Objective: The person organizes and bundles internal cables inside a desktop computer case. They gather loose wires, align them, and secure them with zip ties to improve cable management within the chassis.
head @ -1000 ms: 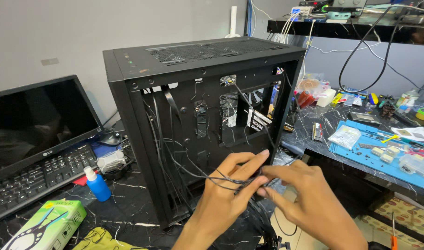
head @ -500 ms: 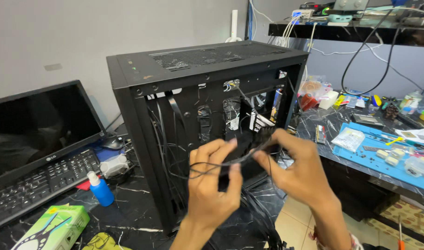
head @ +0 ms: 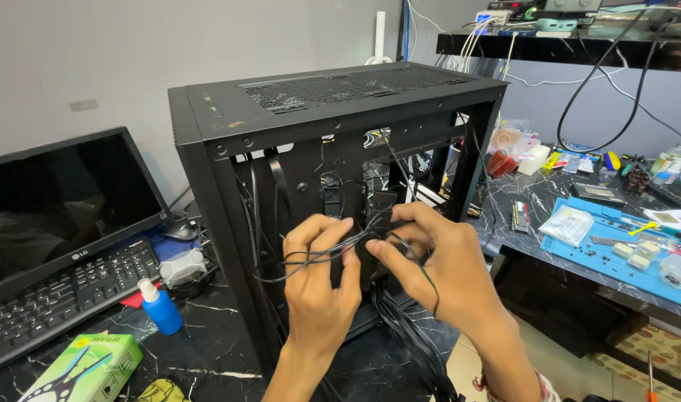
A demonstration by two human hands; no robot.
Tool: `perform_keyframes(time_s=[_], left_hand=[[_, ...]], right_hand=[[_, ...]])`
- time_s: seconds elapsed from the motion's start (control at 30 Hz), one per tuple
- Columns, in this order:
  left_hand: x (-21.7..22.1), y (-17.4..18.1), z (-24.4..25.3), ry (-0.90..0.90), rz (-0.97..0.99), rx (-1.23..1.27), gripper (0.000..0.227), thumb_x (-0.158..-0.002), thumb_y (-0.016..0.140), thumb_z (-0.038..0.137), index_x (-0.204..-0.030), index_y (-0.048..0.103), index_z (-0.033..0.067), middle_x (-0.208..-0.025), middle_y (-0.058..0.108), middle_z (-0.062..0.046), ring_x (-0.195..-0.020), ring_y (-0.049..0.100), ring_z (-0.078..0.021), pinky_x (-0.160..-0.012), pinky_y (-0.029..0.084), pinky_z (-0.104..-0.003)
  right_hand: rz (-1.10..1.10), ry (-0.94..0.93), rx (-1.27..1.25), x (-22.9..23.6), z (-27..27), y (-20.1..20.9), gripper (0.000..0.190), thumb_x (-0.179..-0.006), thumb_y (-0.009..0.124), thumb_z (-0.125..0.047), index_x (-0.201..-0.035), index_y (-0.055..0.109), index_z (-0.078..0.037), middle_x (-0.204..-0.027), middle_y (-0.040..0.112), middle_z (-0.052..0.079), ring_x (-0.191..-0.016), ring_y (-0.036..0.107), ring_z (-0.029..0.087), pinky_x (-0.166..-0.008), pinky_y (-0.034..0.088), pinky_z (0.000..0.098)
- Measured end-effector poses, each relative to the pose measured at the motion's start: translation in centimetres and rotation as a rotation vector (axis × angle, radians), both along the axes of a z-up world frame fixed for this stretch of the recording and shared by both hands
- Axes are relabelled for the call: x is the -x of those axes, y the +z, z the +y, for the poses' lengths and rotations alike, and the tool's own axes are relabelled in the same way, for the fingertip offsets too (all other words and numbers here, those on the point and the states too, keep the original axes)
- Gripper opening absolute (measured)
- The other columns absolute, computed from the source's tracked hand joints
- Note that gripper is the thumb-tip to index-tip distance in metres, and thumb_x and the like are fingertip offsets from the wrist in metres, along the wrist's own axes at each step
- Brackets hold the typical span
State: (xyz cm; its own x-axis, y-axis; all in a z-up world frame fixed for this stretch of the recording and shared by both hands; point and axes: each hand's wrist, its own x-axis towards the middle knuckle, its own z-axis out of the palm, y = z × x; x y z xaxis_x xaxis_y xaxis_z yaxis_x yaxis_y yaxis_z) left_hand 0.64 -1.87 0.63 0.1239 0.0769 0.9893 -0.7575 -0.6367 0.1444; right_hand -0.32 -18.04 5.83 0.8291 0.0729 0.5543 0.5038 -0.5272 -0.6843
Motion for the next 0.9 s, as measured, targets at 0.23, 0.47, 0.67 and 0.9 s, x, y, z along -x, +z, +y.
perform_keyframes(time_s=[0.23,0.47,0.67,0.9], left_hand=[[-0.2,0.0,0.0,0.013,0.296,-0.063,0.037,-0.103,0.064,0.001,-0.139,0.070,0.0089,-0.155,0.044,-0.015,-0.126,0.061,-0.0359,-0.102,0.055,-0.047],[-0.4,0.5,1.1,-0.072,0.267,-0.048,0.017,-0.100,0.064,-0.004,-0.113,0.075,-0.0026,-0.142,0.054,-0.021,-0.100,0.073,-0.0269,-0.096,0.065,-0.040],[-0.4,-0.4,2.5,-0.055,0.236,-0.114,0.023,-0.096,0.073,-0.004,-0.117,0.078,0.0038,-0.127,0.067,-0.019,-0.105,0.074,-0.0283,-0.092,0.064,-0.037],[-1.2,-0.2,2.2,-0.161,0.220,-0.176,0.041,-0.103,0.061,-0.009,-0.144,0.063,0.0003,-0.136,0.073,-0.013,-0.121,0.071,-0.0320,-0.109,0.056,-0.042]], right_hand=[[-0.105,0.001,0.065,-1.9,0.1,-0.7,0.026,-0.091,0.079,-0.029,-0.109,0.075,-0.011,-0.081,0.085,-0.001,-0.054,0.058,0.009,-0.059,0.053,0.0256],[-0.307,-0.012,0.193,-4.8,0.5,-1.3,0.023,-0.094,0.078,-0.024,-0.113,0.076,-0.011,-0.084,0.068,0.001,-0.063,0.062,0.014,-0.064,0.053,0.0289],[-0.432,-0.048,0.167,-6.6,1.6,-1.8,0.017,-0.091,0.083,-0.019,-0.105,0.075,-0.015,-0.086,0.066,-0.001,-0.054,0.051,0.013,-0.059,0.046,0.0285],[-0.389,-0.082,0.121,-7.6,1.7,-2.2,0.019,-0.092,0.080,-0.022,-0.104,0.067,-0.018,-0.082,0.065,-0.008,-0.050,0.047,0.009,-0.058,0.045,0.0270]])
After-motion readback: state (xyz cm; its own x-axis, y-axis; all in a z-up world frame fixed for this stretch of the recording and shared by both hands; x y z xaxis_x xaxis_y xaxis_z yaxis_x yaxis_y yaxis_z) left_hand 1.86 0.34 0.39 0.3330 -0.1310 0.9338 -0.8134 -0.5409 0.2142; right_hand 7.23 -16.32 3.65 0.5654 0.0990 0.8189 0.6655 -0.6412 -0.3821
